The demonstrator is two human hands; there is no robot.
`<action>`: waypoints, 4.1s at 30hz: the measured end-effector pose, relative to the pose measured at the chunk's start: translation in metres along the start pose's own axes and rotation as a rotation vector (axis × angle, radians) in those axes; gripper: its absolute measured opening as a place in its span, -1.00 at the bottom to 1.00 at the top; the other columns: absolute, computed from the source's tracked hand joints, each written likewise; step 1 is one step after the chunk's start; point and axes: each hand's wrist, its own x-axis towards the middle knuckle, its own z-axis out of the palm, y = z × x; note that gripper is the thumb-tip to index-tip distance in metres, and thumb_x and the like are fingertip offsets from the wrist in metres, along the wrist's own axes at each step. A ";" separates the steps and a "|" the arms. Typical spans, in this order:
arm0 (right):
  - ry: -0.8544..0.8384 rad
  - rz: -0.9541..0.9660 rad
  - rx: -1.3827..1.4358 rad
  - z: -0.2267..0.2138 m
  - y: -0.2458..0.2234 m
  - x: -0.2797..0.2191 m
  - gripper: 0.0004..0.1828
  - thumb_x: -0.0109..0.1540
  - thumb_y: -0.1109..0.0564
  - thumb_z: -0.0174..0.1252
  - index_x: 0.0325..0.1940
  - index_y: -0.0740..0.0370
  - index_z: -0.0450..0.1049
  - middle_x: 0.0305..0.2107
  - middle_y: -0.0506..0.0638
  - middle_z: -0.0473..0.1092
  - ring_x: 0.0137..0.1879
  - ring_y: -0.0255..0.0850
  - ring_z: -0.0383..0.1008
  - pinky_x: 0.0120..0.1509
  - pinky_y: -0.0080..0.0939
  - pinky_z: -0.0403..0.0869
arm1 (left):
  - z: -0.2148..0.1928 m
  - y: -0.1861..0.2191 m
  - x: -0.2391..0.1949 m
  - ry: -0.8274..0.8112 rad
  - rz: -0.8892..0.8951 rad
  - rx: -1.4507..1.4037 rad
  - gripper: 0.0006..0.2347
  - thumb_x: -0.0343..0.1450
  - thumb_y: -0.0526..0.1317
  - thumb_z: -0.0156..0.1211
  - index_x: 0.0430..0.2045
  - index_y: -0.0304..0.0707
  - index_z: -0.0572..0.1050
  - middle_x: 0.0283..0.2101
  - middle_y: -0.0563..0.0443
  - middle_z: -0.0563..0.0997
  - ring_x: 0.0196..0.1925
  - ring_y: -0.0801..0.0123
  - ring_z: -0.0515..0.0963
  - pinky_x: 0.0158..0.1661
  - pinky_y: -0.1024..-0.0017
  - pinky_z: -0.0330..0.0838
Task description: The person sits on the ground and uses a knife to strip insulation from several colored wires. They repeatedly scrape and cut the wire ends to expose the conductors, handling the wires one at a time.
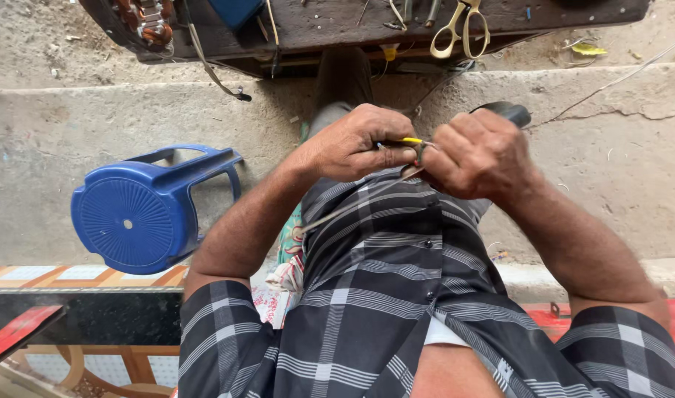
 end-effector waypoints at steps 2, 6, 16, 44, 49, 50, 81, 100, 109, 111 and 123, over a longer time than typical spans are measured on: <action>0.007 0.001 0.048 -0.007 -0.003 0.004 -0.64 0.29 0.05 0.20 -0.53 0.05 0.24 -0.64 -0.13 0.25 -0.50 -0.28 0.32 -0.44 -0.22 0.28 | -0.002 -0.003 -0.001 -0.009 0.007 0.004 -0.82 0.54 -0.20 0.21 -0.26 -0.40 0.57 -0.33 -0.13 0.58 -0.27 0.14 0.61 -0.24 0.27 0.45; 0.075 -0.044 0.111 -0.030 -0.003 -0.005 -0.40 0.43 -0.21 0.18 -0.55 0.07 0.15 -0.63 -0.10 0.28 -0.54 -0.26 0.30 -0.48 -0.24 0.27 | -0.018 -0.006 -0.009 0.083 -0.073 0.080 -0.83 0.52 -0.21 0.21 -0.33 -0.39 0.57 -0.41 -0.13 0.54 -0.36 0.15 0.58 -0.30 0.28 0.42; 0.221 0.168 0.111 0.014 -0.005 -0.030 -0.37 0.38 -0.37 0.11 -0.49 0.12 0.18 -0.63 -0.07 0.28 -0.61 -0.29 0.19 -0.56 -0.24 0.20 | -0.013 -0.006 -0.005 0.065 0.012 0.071 -0.85 0.51 -0.23 0.22 -0.29 -0.41 0.56 -0.37 -0.19 0.55 -0.33 0.03 0.57 -0.31 0.22 0.40; 0.199 1.024 1.628 0.039 -0.049 -0.033 -0.62 0.45 -0.16 -0.07 -0.10 0.23 0.35 -0.55 -0.16 0.28 -0.52 -0.45 0.22 -0.48 -0.40 0.23 | 0.035 0.003 0.007 0.474 0.025 0.310 -0.88 0.39 -0.39 0.36 -0.25 -0.26 0.59 -0.44 -0.06 0.51 -0.39 0.18 0.54 -0.35 0.30 0.39; 0.356 0.989 1.576 0.018 -0.044 -0.049 -0.53 0.51 -0.19 -0.09 -0.31 0.20 0.27 -0.54 -0.09 0.30 -0.47 -0.37 0.25 -0.41 -0.38 0.32 | 0.018 0.012 -0.015 0.691 -0.046 0.344 -0.89 0.38 -0.39 0.38 -0.28 -0.25 0.61 -0.44 -0.02 0.56 -0.46 0.28 0.52 -0.42 0.35 0.40; 0.433 1.031 1.552 0.011 -0.041 -0.055 -0.51 0.54 -0.18 -0.09 -0.34 0.17 0.23 -0.55 -0.08 0.30 -0.47 -0.36 0.25 -0.38 -0.37 0.32 | 0.012 0.014 -0.019 0.708 -0.077 0.354 -0.90 0.40 -0.39 0.37 -0.28 -0.25 0.61 -0.44 -0.02 0.56 -0.46 0.28 0.53 -0.42 0.34 0.40; 0.185 0.469 0.373 0.044 -0.006 0.024 -0.86 0.35 0.15 0.16 -0.26 0.24 0.42 -0.41 0.12 0.40 -0.29 0.05 0.45 -0.19 0.04 0.43 | 0.060 -0.010 -0.017 0.786 -0.169 -1.409 -0.76 0.63 -0.22 -0.06 0.16 -0.25 0.40 -0.61 0.20 0.17 -0.68 0.58 0.08 -0.63 0.58 -0.01; 0.074 0.630 0.360 0.060 -0.002 0.013 -0.75 0.45 0.09 0.15 -0.30 0.20 0.41 -0.48 0.06 0.37 -0.37 -0.04 0.40 -0.29 -0.02 0.35 | 0.062 -0.031 -0.017 0.861 -0.282 -1.423 -0.73 0.60 -0.23 -0.04 0.19 -0.29 0.39 -0.60 0.20 0.20 -0.64 0.60 0.11 -0.64 0.61 -0.01; -0.068 0.752 0.360 0.068 0.002 0.006 -0.61 0.47 -0.01 0.09 -0.41 0.18 0.38 -0.61 0.03 0.34 -0.51 -0.10 0.36 -0.41 -0.06 0.31 | 0.062 -0.036 -0.015 0.854 -0.326 -1.390 -0.71 0.61 -0.24 -0.03 0.23 -0.30 0.37 -0.59 0.22 0.20 -0.64 0.62 0.12 -0.63 0.62 0.00; 0.077 0.562 0.415 0.070 0.002 0.000 -0.63 0.49 -0.04 0.04 -0.34 0.17 0.39 -0.53 0.02 0.36 -0.43 -0.13 0.39 -0.34 -0.10 0.36 | 0.063 -0.034 -0.013 0.825 -0.321 -1.404 -0.72 0.61 -0.26 -0.03 0.22 -0.30 0.37 -0.58 0.21 0.21 -0.63 0.61 0.12 -0.62 0.63 0.00; 0.159 0.908 1.955 0.102 -0.015 -0.054 -0.59 0.17 0.04 0.44 -0.08 0.19 0.39 -0.30 0.01 0.51 -0.33 -0.35 0.47 -0.27 -0.38 0.48 | 0.062 -0.015 0.008 0.791 -0.043 -1.412 -0.71 0.49 -0.35 0.10 0.04 -0.08 0.21 -0.36 0.02 0.35 -0.47 0.49 0.25 -0.44 0.53 0.19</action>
